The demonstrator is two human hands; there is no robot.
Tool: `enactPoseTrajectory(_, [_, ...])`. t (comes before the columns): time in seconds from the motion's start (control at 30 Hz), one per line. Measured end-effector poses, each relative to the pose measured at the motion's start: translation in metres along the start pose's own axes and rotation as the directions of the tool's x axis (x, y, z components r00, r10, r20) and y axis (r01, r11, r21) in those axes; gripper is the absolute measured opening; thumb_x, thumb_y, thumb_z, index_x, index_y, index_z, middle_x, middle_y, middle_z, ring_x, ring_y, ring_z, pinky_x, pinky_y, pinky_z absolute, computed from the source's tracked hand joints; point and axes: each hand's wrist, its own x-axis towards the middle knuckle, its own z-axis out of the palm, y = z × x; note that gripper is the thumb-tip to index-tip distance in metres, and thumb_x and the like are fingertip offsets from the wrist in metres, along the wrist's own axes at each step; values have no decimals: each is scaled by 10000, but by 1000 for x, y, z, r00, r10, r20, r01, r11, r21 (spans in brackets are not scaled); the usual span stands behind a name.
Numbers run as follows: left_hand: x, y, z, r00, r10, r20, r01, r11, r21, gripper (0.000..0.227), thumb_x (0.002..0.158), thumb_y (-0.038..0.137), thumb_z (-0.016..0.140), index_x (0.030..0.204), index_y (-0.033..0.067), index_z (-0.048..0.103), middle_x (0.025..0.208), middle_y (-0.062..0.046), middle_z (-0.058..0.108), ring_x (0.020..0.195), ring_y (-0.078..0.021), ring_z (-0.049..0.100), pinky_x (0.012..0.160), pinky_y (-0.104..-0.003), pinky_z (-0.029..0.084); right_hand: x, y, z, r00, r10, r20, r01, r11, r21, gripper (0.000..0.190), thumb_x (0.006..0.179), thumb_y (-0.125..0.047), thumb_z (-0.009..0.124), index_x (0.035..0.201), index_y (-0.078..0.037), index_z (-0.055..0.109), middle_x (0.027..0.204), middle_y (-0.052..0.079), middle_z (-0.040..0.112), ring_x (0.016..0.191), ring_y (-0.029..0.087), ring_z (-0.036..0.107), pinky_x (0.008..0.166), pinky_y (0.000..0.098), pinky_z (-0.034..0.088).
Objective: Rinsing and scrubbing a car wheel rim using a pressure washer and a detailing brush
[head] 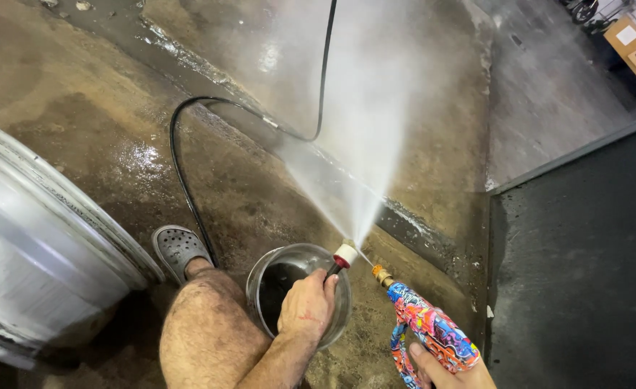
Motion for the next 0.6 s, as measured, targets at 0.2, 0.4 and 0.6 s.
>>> enactPoseTrajectory(0.2, [-4,3,-4,1000,-3,-6,3,1000,2,374,1148,471,462,1197,173,683,1000,-127,797,952,-362,767,824,-546,599,4,-3,-4,999,-15,40,19,994,-104,480,892,-62,820,1369,-107,784,463,174,668,380,245,588,425,403,515])
enactPoseTrajectory(0.4, [-1,1,0,1000,24,12,-24,999,37,373,1160,476,454,1145,172,671,945,-101,783,870,-327,748,762,-518,586,6,-7,-5,998,7,66,-4,999,-51,183,926,-36,810,1095,33,803,467,213,635,398,278,577,459,434,547])
enactPoseTrajectory(0.6, [6,-8,14,999,42,33,-40,998,-43,307,1167,411,474,1268,223,694,928,24,753,747,-119,707,716,-307,652,9,-4,-13,990,-81,119,84,996,-17,276,892,-55,828,1141,63,845,660,208,891,626,286,850,716,390,687])
